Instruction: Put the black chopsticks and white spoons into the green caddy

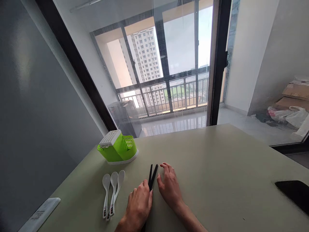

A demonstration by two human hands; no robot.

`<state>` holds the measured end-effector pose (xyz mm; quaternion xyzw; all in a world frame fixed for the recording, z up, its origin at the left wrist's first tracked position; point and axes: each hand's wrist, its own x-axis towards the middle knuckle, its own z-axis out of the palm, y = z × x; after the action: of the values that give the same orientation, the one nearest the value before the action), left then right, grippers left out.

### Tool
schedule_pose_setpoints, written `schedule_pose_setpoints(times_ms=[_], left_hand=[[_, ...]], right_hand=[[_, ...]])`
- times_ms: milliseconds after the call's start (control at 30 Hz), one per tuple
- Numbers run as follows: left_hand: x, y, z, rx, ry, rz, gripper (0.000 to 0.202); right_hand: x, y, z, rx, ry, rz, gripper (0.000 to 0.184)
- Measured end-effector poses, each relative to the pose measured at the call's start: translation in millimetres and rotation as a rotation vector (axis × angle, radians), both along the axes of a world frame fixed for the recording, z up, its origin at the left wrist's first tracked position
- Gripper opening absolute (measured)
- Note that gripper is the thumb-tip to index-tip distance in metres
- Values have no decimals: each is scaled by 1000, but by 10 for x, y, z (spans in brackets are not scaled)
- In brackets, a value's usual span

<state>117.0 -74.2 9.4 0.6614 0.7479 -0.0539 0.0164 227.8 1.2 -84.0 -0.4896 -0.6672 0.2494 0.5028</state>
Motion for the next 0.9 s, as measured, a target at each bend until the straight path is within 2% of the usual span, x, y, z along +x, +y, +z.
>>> schedule_pose_setpoints(times_ms=[167,333,467,600,700,800,900], left_hand=[[-9,-15,31,40,-57,-12,34],[-33,-57,78,11,-63,23,30],[-152,-115,112,47,-103,34,37],[-453,-148,59,273,-69,14,42],[-756,-135,-3,444,79,103,48],[-1032,-133,-57,473,204,218,54],[-1233,-179,-122,459,273,274,54]], right_hand=[[8,-3,5,1,-6,4,35],[16,-6,23,-13,-5,11,33],[16,-13,57,-20,-1,13,31],[16,-19,82,-28,1,19,29],[16,-21,90,-28,3,20,28],[15,-24,95,-29,4,21,28],[16,-29,104,-34,4,22,28]])
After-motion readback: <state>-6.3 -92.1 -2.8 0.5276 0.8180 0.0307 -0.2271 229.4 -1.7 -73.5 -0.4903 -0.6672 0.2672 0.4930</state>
